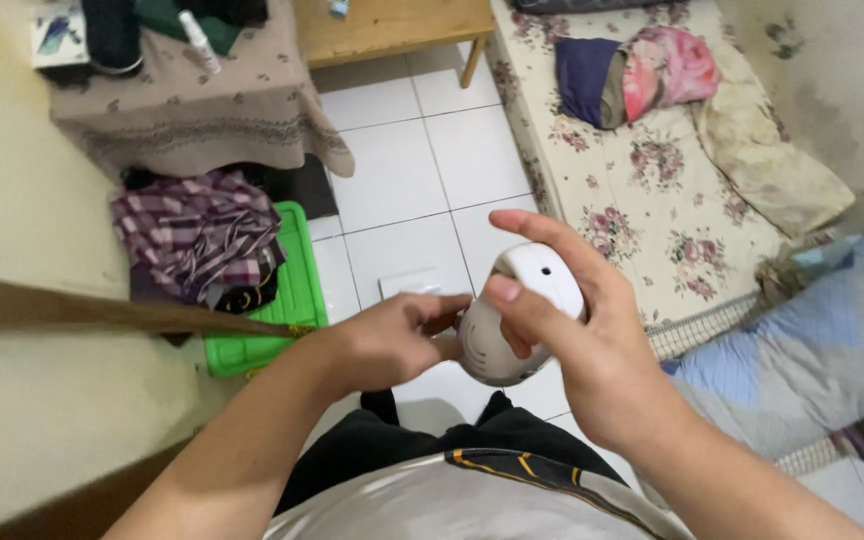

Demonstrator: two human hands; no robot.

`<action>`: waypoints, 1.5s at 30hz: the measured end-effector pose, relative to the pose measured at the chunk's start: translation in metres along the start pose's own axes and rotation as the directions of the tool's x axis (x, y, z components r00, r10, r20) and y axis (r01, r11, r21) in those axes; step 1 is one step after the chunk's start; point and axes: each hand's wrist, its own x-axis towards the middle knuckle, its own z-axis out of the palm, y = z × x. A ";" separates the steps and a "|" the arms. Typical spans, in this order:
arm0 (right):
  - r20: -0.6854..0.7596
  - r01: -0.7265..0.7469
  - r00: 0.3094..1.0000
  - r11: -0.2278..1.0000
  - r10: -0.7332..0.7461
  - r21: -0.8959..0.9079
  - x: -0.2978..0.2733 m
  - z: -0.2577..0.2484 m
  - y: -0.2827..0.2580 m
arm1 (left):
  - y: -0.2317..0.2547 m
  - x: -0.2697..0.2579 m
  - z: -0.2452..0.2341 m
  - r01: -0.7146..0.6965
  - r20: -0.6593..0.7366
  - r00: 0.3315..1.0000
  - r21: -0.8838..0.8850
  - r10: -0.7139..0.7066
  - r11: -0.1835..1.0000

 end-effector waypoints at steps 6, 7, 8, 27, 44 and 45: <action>-0.240 -0.108 0.970 0.941 0.030 -0.322 0.003 0.026 0.010 | -0.021 -0.001 -0.017 0.010 0.017 1.000 0.153 -0.013 0.988; -0.265 -0.137 0.963 0.944 0.056 -0.301 0.003 0.025 0.018 | -0.016 -0.002 -0.018 0.050 -0.010 0.999 0.199 -0.050 0.979; -0.288 -0.160 0.955 0.946 0.076 -0.281 0.005 0.026 0.027 | -0.011 -0.004 -0.021 0.086 -0.041 0.996 0.245 -0.079 0.966; -0.304 0.017 0.940 0.912 -0.154 -0.410 -0.017 0.029 0.078 | -0.067 0.039 -0.010 -0.015 0.065 0.998 0.545 -0.025 0.838; -0.267 0.014 0.955 0.919 -0.129 -0.395 -0.025 -0.034 0.073 | -0.051 0.055 0.041 -0.032 0.017 0.999 0.401 0.027 0.916; -0.271 0.019 0.953 0.920 -0.135 -0.392 -0.026 -0.039 0.067 | -0.042 0.053 0.047 -0.033 0.017 0.999 0.409 0.028 0.912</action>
